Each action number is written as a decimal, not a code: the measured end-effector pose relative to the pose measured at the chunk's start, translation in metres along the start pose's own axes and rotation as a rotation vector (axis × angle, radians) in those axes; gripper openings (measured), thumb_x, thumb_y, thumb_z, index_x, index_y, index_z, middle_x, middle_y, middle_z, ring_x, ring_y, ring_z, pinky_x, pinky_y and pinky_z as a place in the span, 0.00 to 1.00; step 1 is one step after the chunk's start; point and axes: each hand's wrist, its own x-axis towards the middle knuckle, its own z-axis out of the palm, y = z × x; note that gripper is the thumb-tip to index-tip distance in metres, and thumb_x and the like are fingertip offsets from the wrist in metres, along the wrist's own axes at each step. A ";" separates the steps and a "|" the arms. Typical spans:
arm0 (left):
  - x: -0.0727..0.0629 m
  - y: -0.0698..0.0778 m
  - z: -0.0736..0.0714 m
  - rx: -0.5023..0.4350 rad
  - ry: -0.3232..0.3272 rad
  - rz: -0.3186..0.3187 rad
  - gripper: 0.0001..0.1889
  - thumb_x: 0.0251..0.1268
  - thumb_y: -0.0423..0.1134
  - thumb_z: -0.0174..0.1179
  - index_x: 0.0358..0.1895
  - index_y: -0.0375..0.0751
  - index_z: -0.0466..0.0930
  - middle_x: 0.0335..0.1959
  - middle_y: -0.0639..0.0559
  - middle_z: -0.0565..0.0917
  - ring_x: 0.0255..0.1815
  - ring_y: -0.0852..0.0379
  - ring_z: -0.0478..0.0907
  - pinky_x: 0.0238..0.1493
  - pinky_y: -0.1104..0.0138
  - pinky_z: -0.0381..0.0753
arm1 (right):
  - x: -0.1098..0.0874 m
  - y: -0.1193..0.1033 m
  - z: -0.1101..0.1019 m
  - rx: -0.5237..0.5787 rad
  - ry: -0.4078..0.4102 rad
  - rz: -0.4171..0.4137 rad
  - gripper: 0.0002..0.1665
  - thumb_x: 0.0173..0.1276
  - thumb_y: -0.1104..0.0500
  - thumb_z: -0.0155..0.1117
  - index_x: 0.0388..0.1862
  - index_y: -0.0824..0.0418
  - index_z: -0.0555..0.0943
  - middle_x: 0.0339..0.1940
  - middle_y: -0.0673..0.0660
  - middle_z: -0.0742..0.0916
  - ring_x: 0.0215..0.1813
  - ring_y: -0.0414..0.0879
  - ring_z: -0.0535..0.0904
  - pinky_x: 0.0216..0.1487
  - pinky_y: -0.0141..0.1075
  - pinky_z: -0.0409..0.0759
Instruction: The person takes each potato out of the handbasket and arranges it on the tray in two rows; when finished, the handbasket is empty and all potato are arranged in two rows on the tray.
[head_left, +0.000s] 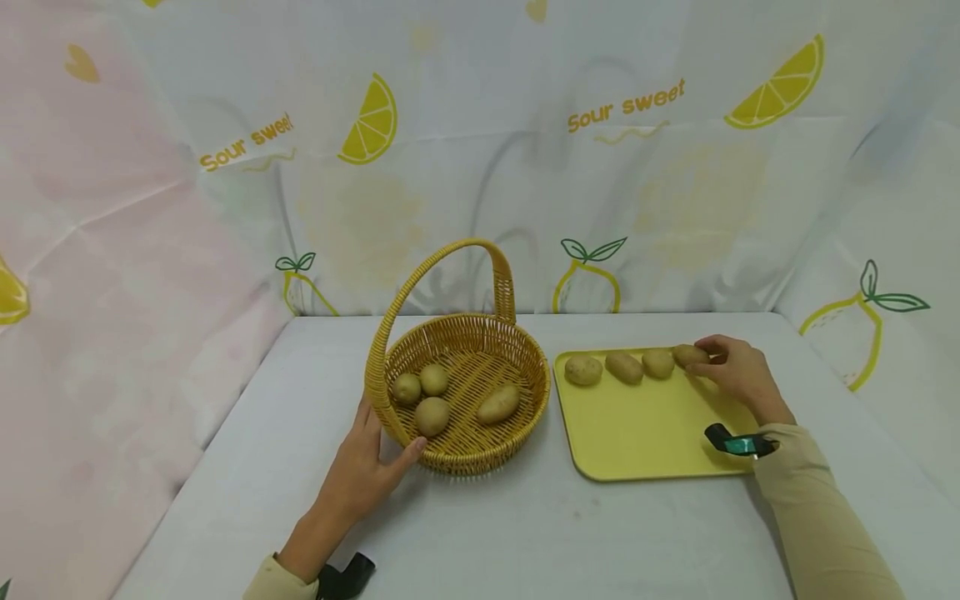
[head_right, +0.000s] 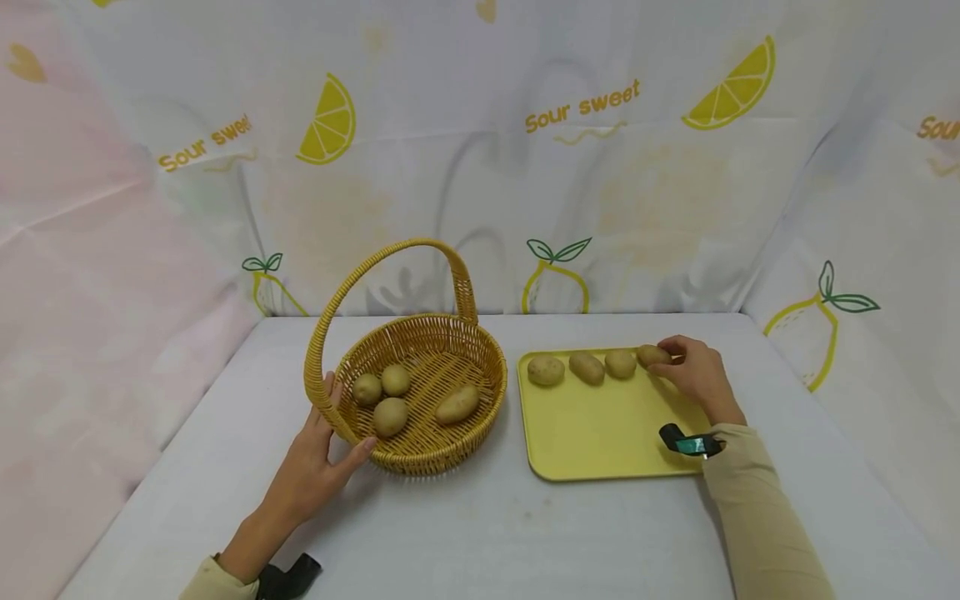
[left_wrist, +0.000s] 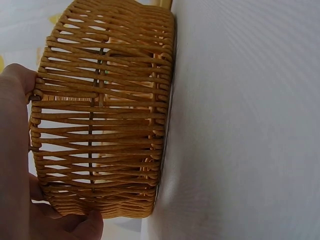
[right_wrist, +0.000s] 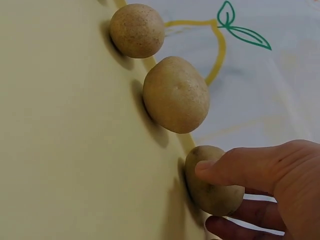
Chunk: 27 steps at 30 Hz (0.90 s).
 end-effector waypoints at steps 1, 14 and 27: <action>0.000 0.000 0.000 0.000 -0.001 0.001 0.52 0.71 0.54 0.67 0.86 0.40 0.44 0.85 0.45 0.45 0.81 0.39 0.52 0.70 0.41 0.66 | 0.000 0.000 -0.001 0.003 -0.001 0.002 0.30 0.70 0.55 0.73 0.60 0.77 0.79 0.54 0.76 0.84 0.53 0.71 0.82 0.51 0.57 0.78; 0.000 -0.001 0.002 0.003 0.013 0.006 0.52 0.70 0.51 0.69 0.86 0.39 0.44 0.85 0.45 0.45 0.81 0.40 0.52 0.70 0.42 0.65 | 0.000 0.000 -0.002 0.025 -0.035 -0.026 0.32 0.70 0.56 0.73 0.63 0.77 0.76 0.55 0.76 0.84 0.54 0.71 0.82 0.52 0.55 0.79; -0.001 0.000 0.002 -0.002 0.006 0.000 0.52 0.71 0.51 0.68 0.86 0.43 0.43 0.85 0.46 0.45 0.81 0.40 0.52 0.71 0.41 0.65 | -0.002 -0.017 -0.006 0.028 0.039 -0.084 0.29 0.75 0.57 0.64 0.66 0.76 0.74 0.63 0.79 0.78 0.63 0.77 0.71 0.56 0.67 0.72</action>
